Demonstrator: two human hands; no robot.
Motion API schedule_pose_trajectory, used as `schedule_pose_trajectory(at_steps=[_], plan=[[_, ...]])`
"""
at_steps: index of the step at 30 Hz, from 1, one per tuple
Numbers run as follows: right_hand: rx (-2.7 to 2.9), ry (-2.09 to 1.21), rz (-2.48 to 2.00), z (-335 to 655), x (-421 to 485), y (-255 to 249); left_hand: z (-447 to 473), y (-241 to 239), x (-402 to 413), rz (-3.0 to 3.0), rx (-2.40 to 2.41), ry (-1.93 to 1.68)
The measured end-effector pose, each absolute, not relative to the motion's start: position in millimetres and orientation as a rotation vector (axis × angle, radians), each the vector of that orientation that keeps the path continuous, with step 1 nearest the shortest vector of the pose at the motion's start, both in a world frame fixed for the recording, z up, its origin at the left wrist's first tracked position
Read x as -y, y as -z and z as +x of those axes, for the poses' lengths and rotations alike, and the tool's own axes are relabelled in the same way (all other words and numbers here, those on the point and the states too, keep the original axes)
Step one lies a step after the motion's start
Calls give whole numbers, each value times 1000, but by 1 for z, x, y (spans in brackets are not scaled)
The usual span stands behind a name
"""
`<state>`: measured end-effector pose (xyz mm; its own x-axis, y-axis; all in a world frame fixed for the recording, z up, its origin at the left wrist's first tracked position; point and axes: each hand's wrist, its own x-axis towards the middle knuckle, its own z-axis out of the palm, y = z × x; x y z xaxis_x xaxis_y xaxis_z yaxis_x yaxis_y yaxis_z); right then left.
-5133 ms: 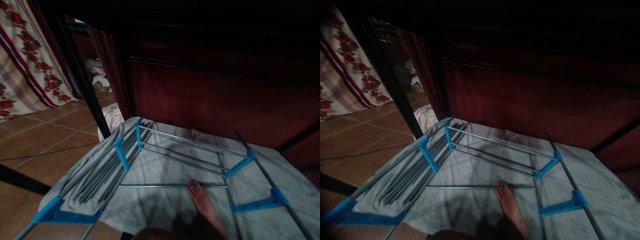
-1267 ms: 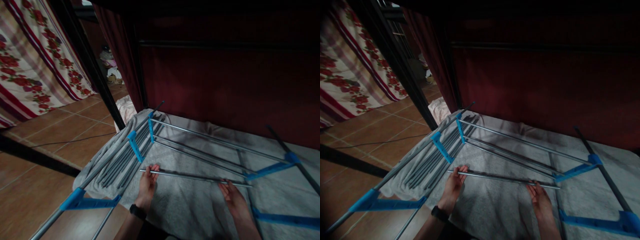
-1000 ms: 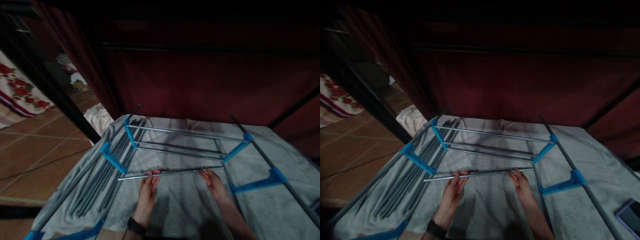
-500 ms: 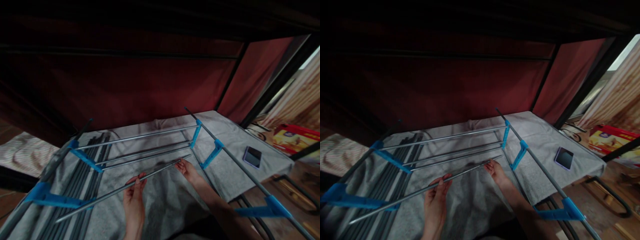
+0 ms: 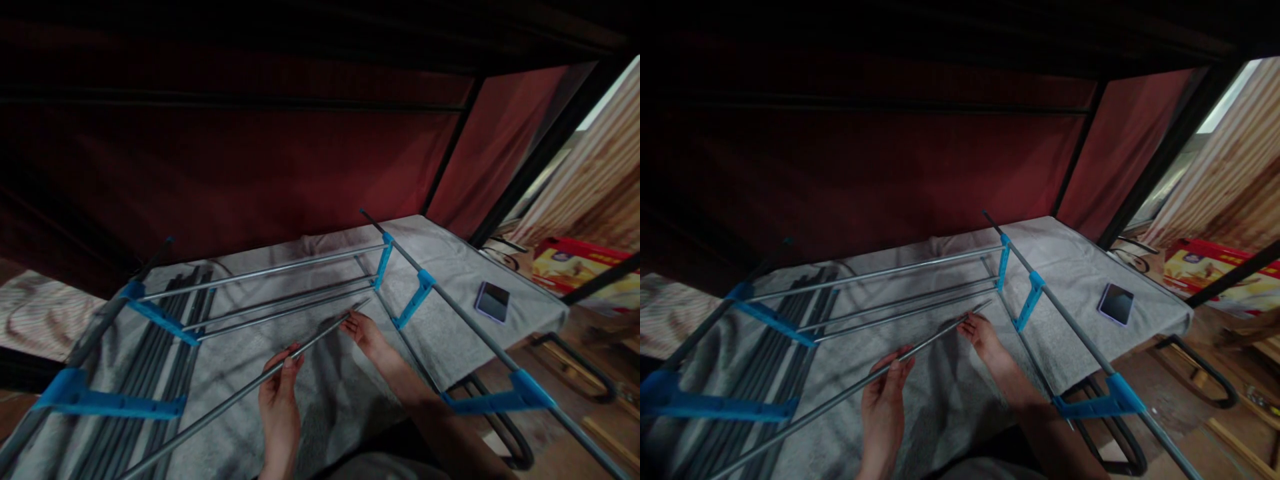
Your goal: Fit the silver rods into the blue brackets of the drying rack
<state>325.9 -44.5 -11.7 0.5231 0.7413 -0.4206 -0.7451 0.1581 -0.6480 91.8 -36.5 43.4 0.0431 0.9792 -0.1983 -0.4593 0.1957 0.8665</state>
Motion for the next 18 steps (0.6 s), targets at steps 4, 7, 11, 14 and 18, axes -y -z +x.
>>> schedule_pose_trajectory(at_steps=[4, 7, 11, 14, 18], plan=[[6, -1022, -961, 333, 50, 12, 90, -25, 36, 588, -957, -1214], [9, -985, -1019, 334, 55, 20, 91, -8, 37, 538, -979, -1140], [45, -955, -1037, 333, 60, 34, 87, 10, 32, 446, -1019, -1063], [81, -965, -1028, 333, 60, 40, 79, 16, 23, 347, -1018, -1007], [98, -943, -1020, 334, 58, 40, 74, 17, 15, 265, -1027, -925]])
